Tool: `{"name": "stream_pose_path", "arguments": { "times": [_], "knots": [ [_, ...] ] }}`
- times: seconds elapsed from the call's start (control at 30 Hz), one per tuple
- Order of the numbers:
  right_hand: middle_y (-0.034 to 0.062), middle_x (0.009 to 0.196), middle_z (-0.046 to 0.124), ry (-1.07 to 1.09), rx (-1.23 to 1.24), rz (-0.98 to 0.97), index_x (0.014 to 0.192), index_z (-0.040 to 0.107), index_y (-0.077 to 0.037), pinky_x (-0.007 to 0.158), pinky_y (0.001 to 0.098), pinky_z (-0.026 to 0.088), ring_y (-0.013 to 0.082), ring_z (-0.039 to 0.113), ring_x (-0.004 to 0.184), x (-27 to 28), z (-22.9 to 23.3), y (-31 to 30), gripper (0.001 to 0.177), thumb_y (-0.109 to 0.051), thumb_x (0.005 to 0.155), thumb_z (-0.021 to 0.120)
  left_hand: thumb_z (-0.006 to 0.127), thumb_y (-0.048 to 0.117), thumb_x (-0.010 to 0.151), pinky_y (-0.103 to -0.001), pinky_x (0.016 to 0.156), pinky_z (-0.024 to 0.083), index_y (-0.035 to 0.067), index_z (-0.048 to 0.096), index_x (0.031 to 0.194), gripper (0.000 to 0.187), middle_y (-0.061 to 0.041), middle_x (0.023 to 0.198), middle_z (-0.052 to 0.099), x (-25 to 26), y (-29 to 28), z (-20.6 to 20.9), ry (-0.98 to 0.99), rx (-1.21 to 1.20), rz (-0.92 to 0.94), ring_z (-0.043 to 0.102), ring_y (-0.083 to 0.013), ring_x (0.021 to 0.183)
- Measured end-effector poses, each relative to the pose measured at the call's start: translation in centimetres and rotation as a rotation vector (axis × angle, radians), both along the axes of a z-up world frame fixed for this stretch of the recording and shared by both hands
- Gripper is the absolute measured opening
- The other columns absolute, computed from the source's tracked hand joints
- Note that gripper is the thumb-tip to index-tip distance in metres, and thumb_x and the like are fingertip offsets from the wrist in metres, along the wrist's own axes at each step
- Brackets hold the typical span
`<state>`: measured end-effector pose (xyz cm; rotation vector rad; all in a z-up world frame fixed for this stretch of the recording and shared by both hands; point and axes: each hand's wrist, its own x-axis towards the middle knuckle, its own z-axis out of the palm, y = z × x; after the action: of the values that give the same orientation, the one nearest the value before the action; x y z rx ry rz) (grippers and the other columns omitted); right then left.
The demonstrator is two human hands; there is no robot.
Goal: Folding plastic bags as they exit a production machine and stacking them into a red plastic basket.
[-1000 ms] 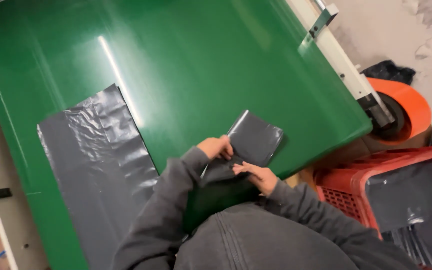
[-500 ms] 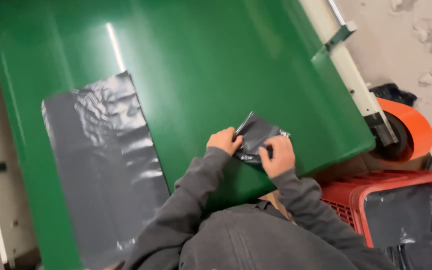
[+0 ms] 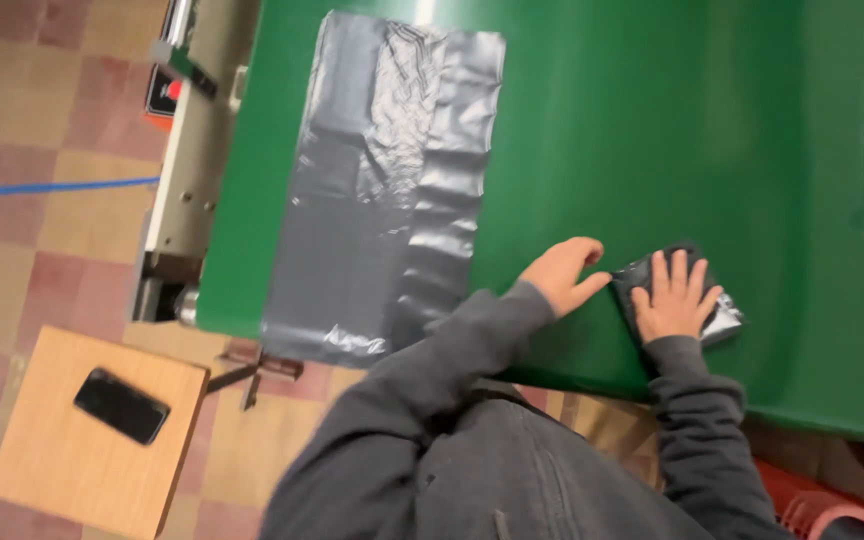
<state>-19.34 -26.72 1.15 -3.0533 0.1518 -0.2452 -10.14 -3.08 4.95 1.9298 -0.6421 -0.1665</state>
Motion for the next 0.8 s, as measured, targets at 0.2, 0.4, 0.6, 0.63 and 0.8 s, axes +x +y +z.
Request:
{"name": "stream_pose_path", "arguments": {
  "times": [0.2, 0.4, 0.6, 0.63, 0.8],
  "knots": [
    [0.0278, 0.147, 0.051, -0.116, -0.010, 0.203, 0.135, 0.055, 0.006, 0.106, 0.0683, 0.024, 0.0536, 0.038, 0.137, 0.3, 9.3, 9.0, 0.079, -0.047, 0.076, 0.063, 0.085, 0.044, 0.071, -0.046, 0.106, 0.049, -0.001, 0.059, 0.130, 0.079, -0.019, 0.131, 0.065, -9.4, 27.5, 8.1, -0.375, 0.268, 0.217, 0.061, -0.0393, 0.127],
    [0.0154, 0.163, 0.041, -0.254, 0.040, 0.925, 0.157, 0.043, -0.019, 0.124, 0.0638, 0.026, 0.0386, 0.036, 0.152, -5.8, 0.8, 26.3, 0.082, -0.026, 0.078, 0.060, 0.078, 0.062, 0.065, -0.070, 0.112, 0.036, 0.010, 0.054, 0.147, 0.100, -0.016, 0.158, 0.051, -16.4, 40.9, -5.4, -0.858, 0.927, 0.367, 0.046, -0.0405, 0.146],
    [0.0188, 0.140, 0.061, -0.469, 0.108, 1.018, 0.138, 0.063, -0.012, 0.115, 0.0554, 0.045, 0.0372, 0.059, 0.134, -3.5, 2.4, 31.2, 0.039, -0.015, 0.102, 0.048, 0.043, 0.012, 0.105, -0.067, 0.105, 0.045, 0.018, 0.063, 0.137, 0.038, -0.010, 0.145, 0.063, -12.8, 40.7, -6.1, -1.111, 0.745, 0.502, 0.059, -0.0357, 0.134],
    [0.0188, 0.140, 0.061, -0.465, 0.103, 1.017, 0.138, 0.063, -0.012, 0.115, 0.0554, 0.045, 0.0372, 0.059, 0.134, -3.7, 2.8, 31.2, 0.039, -0.015, 0.102, 0.048, 0.043, 0.012, 0.105, -0.067, 0.105, 0.045, 0.018, 0.063, 0.137, 0.038, -0.010, 0.145, 0.063, -13.2, 41.2, -5.5, -1.109, 0.739, 0.502, 0.059, -0.0357, 0.134],
    [0.0086, 0.113, 0.073, -0.221, 0.558, 1.005, 0.107, 0.072, -0.013, 0.100, 0.0483, 0.057, 0.0314, 0.071, 0.109, -3.4, 1.2, 28.0, 0.041, -0.051, 0.099, 0.058, 0.046, 0.013, 0.098, -0.054, 0.109, 0.044, 0.014, 0.067, 0.127, 0.036, -0.011, 0.135, 0.066, -13.0, 43.8, -2.8, -1.008, 0.678, 0.291, 0.061, -0.0287, 0.129]
  ]
}}
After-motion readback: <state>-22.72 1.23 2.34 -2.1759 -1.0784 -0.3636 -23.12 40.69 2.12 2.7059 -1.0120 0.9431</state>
